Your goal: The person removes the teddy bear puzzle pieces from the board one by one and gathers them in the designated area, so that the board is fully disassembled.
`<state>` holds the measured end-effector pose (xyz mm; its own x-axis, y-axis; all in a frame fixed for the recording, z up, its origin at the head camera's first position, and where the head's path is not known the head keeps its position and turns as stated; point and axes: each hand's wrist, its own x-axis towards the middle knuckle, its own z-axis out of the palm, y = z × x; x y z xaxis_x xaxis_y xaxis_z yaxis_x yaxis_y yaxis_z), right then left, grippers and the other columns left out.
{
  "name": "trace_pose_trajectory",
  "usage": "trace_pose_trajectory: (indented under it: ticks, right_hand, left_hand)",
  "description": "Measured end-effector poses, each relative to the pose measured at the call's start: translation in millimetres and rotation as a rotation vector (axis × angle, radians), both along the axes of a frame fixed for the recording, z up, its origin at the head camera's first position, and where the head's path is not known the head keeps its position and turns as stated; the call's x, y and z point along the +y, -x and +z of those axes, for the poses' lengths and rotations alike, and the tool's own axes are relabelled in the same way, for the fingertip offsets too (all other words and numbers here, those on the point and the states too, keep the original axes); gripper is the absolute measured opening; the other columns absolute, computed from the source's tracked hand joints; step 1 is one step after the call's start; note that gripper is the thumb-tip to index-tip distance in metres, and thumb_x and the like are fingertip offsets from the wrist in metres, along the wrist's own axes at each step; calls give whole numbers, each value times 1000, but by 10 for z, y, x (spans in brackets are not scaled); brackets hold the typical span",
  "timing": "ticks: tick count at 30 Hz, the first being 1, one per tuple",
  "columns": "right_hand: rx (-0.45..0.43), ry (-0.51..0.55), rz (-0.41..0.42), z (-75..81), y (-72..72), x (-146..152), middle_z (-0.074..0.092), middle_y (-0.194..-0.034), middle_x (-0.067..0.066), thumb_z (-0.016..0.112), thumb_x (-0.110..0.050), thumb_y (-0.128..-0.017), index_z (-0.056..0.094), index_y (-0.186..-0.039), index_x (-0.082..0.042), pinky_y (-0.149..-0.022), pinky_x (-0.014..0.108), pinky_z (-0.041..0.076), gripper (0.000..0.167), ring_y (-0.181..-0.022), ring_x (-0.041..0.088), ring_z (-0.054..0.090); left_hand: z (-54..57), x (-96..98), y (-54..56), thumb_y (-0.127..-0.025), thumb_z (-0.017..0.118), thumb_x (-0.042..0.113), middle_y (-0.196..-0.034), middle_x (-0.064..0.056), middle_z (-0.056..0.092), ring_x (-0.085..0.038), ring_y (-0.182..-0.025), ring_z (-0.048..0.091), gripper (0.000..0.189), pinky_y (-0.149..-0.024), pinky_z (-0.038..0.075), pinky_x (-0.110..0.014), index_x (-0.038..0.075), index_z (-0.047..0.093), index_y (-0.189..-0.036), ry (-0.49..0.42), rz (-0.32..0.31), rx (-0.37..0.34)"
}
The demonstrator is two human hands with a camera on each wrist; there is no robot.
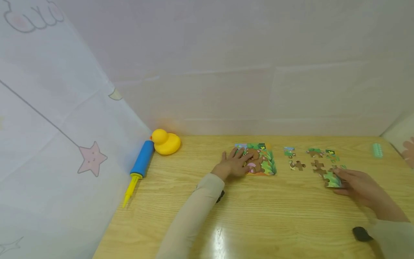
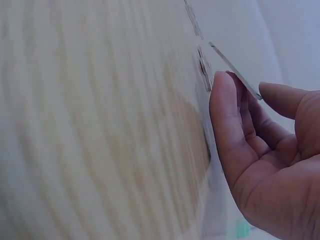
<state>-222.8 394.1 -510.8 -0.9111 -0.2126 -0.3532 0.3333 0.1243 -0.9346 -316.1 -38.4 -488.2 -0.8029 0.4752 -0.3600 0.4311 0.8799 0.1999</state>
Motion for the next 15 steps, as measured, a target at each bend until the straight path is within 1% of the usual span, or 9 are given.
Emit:
trace_pose_trajectory:
  ticks: [1,2,3,4,6,7,10,12,15]
  right_hand:
    - [-9,20,-1,6,-8,33,59,-138,-12,45,-29,-110,39,-151,3,-86,34,62,52,-98,3,69]
    - [-14,39,3,10,-14,64,62,-123,-23,45,-27,-110,37,-151,4,-86,36,62,52,-98,5,70]
    - [-20,43,0,19,-20,88,59,-111,-31,45,-26,-110,36,-151,5,-86,36,62,53,-98,6,70]
    - [-13,20,15,28,-28,108,59,-109,-32,43,-27,-111,25,-154,12,-86,36,62,61,-98,5,70]
    - [-6,-38,30,39,-45,144,61,-105,-30,41,-28,-111,8,-150,22,-86,37,62,71,-97,4,70]
    - [-6,-74,32,41,-53,160,59,-104,-31,40,-30,-111,5,-149,23,-86,37,62,74,-97,3,70]
    - [-14,-170,32,42,-87,212,57,-104,-26,37,-34,-112,8,-149,23,-87,37,62,74,-96,1,69]
    - [-13,-214,30,37,-108,247,61,-110,-16,34,-35,-112,10,-149,23,-87,37,62,72,-96,0,68]
    - [-6,-259,23,33,-136,290,63,-114,-5,31,-35,-112,12,-148,24,-87,37,62,71,-94,0,69]
  left_hand:
    - [2,1,-2,-105,25,63,-174,1,-2,-29,-160,-6,64,-124,4,-68,42,7,-163,2,1,-3]
    - [5,0,-3,-105,25,63,-173,1,-2,-29,-160,-6,64,-124,4,-68,42,8,-163,2,1,-4]
    - [8,-1,-4,-105,26,63,-173,1,-2,-29,-160,-6,64,-124,4,-68,42,8,-163,2,1,-4]
    - [11,-1,-6,-105,26,62,-173,1,-2,-29,-160,-6,64,-124,4,-68,42,8,-163,1,1,-4]
    - [43,-7,-23,-106,27,61,-173,1,-1,-29,-160,-6,63,-124,4,-68,41,8,-163,5,-2,-3]
    - [42,-8,-24,-106,27,61,-173,1,-1,-28,-160,-6,63,-124,4,-67,42,8,-163,7,-1,-1]
    - [34,-7,-22,-105,27,63,-173,2,-1,-28,-160,-6,63,-125,4,-67,43,9,-163,5,2,3]
    - [29,-5,-19,-105,27,63,-173,2,-1,-28,-160,-5,63,-125,4,-67,43,9,-163,3,2,3]
    - [29,-4,-18,-106,26,61,-173,1,-1,-29,-160,-6,62,-124,4,-67,42,9,-163,-3,1,-2]
